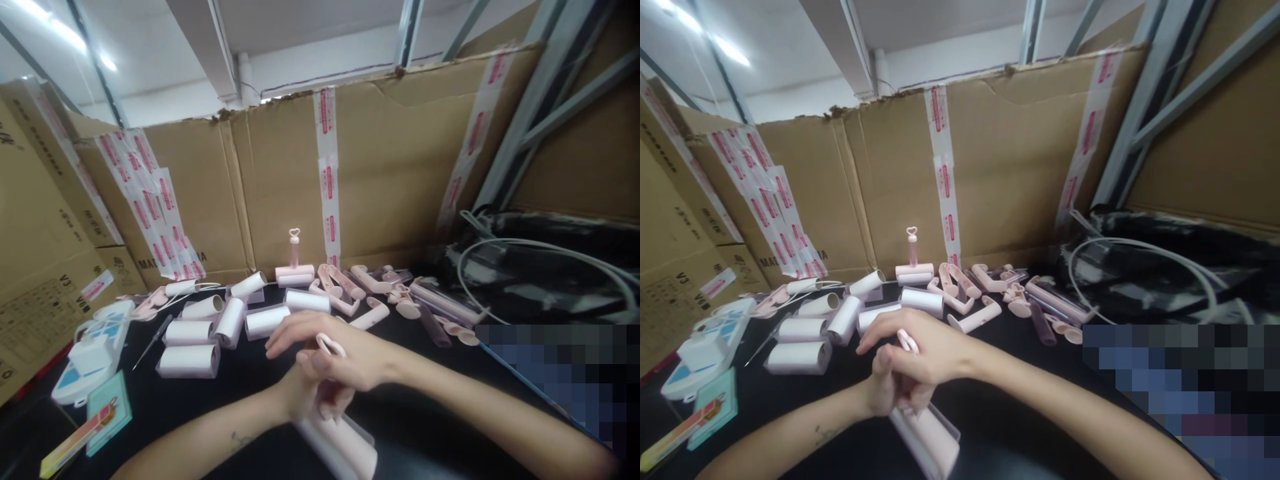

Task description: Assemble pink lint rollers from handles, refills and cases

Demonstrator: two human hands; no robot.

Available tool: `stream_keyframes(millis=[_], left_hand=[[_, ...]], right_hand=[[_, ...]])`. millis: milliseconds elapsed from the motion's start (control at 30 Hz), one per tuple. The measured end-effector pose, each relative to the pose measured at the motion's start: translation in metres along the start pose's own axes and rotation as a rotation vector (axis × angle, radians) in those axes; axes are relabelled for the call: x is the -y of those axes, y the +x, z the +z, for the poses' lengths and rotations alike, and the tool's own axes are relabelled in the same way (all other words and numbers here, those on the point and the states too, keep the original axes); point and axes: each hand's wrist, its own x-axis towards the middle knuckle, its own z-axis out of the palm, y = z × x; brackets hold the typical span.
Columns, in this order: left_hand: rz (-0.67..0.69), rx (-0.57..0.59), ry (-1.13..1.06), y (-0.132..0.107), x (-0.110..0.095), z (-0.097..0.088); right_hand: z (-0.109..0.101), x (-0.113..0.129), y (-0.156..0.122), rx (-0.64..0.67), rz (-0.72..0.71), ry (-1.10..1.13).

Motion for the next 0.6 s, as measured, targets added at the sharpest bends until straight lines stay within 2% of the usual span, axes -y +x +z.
stream_keyframes(millis=[67,133,233,333,500,600], left_hand=[[-0.013,0.014,-0.016,0.001,-0.007,0.001],[-0.073,-0.025,-0.035,0.001,-0.013,0.004],[-0.214,-0.130,-0.066,0.001,-0.016,0.010],[-0.321,-0.231,-0.101,0.000,-0.014,0.013],[-0.279,-0.315,-0.172,-0.003,-0.017,0.017],[-0.280,-0.304,-0.227,-0.005,-0.018,0.016]], right_hand=[[0.000,-0.001,0.001,-0.001,0.007,0.041],[0.002,-0.003,0.000,-0.004,0.082,0.110],[0.008,-0.008,-0.006,-0.025,0.197,0.222],[0.016,-0.011,-0.010,-0.103,0.227,0.324],[0.028,-0.006,-0.011,-0.240,0.260,0.331],[0.033,-0.003,-0.010,-0.308,0.280,0.255]])
